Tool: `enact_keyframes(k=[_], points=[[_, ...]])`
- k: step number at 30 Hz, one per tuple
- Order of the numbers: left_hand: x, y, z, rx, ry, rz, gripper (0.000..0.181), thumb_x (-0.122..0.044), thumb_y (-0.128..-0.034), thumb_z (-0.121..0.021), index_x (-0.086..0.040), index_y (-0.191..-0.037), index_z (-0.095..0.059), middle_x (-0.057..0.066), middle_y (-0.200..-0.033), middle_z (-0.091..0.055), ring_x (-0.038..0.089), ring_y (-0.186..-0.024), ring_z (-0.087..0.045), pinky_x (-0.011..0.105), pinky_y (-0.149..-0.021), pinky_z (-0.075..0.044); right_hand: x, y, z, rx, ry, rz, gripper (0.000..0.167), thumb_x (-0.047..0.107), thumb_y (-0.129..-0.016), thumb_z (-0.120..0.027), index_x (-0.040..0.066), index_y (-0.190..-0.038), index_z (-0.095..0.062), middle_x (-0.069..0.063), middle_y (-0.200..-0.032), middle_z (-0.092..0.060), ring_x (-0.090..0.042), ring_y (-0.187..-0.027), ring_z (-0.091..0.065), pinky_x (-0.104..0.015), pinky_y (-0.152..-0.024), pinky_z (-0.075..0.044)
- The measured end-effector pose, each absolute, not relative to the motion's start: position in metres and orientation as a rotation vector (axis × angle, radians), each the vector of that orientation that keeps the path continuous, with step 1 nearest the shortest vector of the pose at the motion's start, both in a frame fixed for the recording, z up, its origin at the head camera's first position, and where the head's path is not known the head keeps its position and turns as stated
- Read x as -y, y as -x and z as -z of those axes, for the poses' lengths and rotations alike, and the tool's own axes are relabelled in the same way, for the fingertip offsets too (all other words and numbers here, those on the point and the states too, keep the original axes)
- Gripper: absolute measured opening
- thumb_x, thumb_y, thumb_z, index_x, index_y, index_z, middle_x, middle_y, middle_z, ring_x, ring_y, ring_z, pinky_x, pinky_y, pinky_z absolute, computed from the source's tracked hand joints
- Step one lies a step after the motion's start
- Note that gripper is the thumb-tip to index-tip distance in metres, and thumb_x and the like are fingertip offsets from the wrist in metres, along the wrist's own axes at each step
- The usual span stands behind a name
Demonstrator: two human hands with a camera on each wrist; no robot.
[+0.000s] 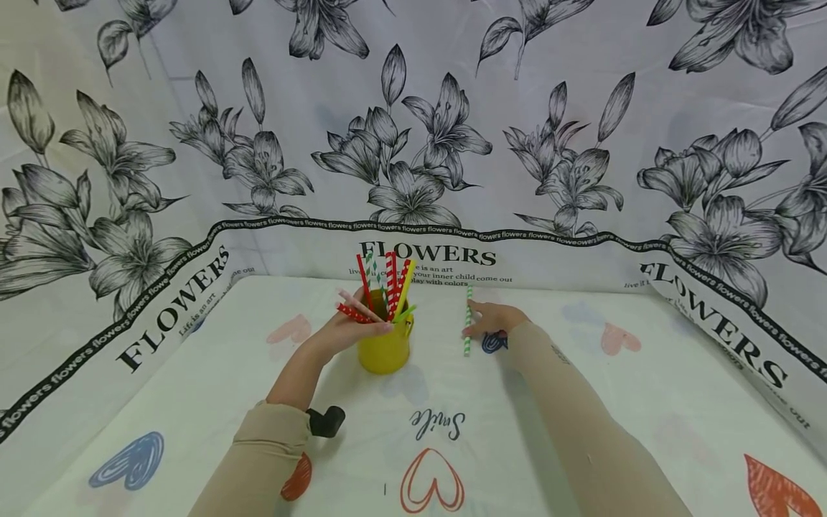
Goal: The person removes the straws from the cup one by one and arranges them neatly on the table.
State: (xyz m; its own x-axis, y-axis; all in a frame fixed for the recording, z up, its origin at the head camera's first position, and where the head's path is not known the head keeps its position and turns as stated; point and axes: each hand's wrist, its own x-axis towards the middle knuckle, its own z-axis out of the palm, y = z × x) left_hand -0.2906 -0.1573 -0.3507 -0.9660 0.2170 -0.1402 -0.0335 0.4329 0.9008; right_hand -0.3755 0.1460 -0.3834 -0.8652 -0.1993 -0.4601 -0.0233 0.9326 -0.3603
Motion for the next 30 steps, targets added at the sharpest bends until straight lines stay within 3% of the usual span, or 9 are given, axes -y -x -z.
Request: enact_keyframes(k=[6, 8, 12, 14, 17, 21, 23, 26, 30], points=[[0.157, 0.291, 0.35, -2.456, -0.17, -1.546, 0.102, -0.038, -0.0854, -0.073, -0.02, -0.157, -0.003, 0.012, -0.156, -0.029, 0.037, -0.143, -0.02, 0.065, -0.111, -0.015, -0.147, 0.377, 0.383, -2.589, 0.184, 0.482, 0.087, 0.051, -0.09, -0.063, 0.025, -0.157, -0.012, -0.014, -0.16, -0.016, -0.027, -0.112, -0.047, -0.035, -0.079, -0.042], [0.157, 0.291, 0.35, -2.458, -0.161, -1.538, 0.103, -0.039, -0.0851, -0.073, -0.02, -0.157, -0.002, 0.012, -0.157, -0.028, 0.037, -0.144, -0.019, 0.066, -0.111, -0.014, -0.149, 0.377, 0.384, -2.583, 0.185, 0.518, 0.087, 0.051, -0.09, -0.063, 0.026, -0.157, -0.013, -0.016, -0.156, -0.027, -0.025, -0.106, -0.049, -0.033, -0.077, -0.042], [0.157, 0.29, 0.35, -2.473, -0.162, -1.522, 0.105, -0.041, -0.0845, -0.073, -0.018, -0.157, -0.001, 0.012, -0.159, -0.022, 0.038, -0.145, -0.014, 0.065, -0.111, -0.012, -0.153, 0.377, 0.385, -2.522, 0.178, 0.677, 0.086, 0.047, -0.092, -0.063, 0.026, -0.157, -0.01, -0.015, -0.118, -0.056, -0.02, -0.081, -0.048, -0.028, -0.07, -0.04], [0.157, 0.29, 0.351, -2.47, -0.151, -1.525, 0.105, -0.041, -0.0843, -0.074, -0.018, -0.157, -0.001, 0.013, -0.159, -0.022, 0.037, -0.145, -0.014, 0.065, -0.112, -0.012, -0.155, 0.376, 0.386, -2.488, 0.198, 0.747, 0.086, 0.044, -0.093, -0.062, 0.025, -0.157, -0.008, -0.01, -0.096, -0.055, -0.017, -0.076, -0.045, -0.027, -0.068, -0.039], [0.157, 0.29, 0.351, -2.468, -0.151, -1.528, 0.105, -0.04, -0.0848, -0.073, -0.016, -0.157, -0.002, 0.014, -0.158, -0.025, 0.038, -0.144, -0.016, 0.065, -0.111, -0.013, -0.158, 0.372, 0.387, -2.458, 0.242, 0.803, 0.086, 0.042, -0.095, -0.061, 0.022, -0.158, -0.004, -0.003, -0.081, -0.049, -0.015, -0.07, -0.042, -0.026, -0.064, -0.038], [0.155, 0.291, 0.35, -2.456, -0.163, -1.567, 0.102, -0.036, -0.0856, -0.073, -0.016, -0.157, -0.004, 0.014, -0.155, -0.031, 0.037, -0.144, -0.02, 0.064, -0.112, -0.013, -0.163, 0.365, 0.385, -2.458, 0.314, 0.849, 0.084, 0.039, -0.097, -0.058, 0.019, -0.157, -0.003, -0.007, -0.088, -0.053, -0.015, -0.069, -0.042, -0.031, -0.069, -0.041], [0.154, 0.29, 0.35, -2.455, -0.144, -1.571, 0.102, -0.036, -0.0853, -0.074, -0.018, -0.157, -0.005, 0.013, -0.155, -0.03, 0.036, -0.144, -0.019, 0.064, -0.112, -0.012, -0.165, 0.361, 0.384, -2.457, 0.352, 0.875, 0.082, 0.037, -0.098, -0.057, 0.017, -0.157, -0.003, -0.015, -0.107, -0.058, -0.02, -0.081, -0.052, -0.039, -0.082, -0.046], [0.153, 0.29, 0.348, -2.456, -0.104, -1.563, 0.103, -0.038, -0.0844, -0.074, -0.019, -0.158, -0.005, 0.013, -0.157, -0.028, 0.037, -0.145, -0.017, 0.065, -0.112, -0.012, -0.169, 0.353, 0.381, -2.466, 0.416, 0.89, 0.082, 0.036, -0.098, -0.058, 0.015, -0.157, -0.005, -0.024, -0.134, -0.049, -0.032, -0.114, -0.054, -0.053, -0.103, -0.037], [0.155, 0.288, 0.348, -2.459, -0.1, -1.557, 0.103, -0.037, -0.0841, -0.075, -0.02, -0.158, -0.005, 0.012, -0.157, -0.027, 0.036, -0.145, -0.017, 0.065, -0.112, -0.012, -0.166, 0.34, 0.375, -2.486, 0.537, 0.944, 0.081, 0.034, -0.096, -0.061, 0.015, -0.157, -0.011, -0.022, -0.14, -0.046, -0.039, -0.125, -0.048, -0.057, -0.106, -0.034]])
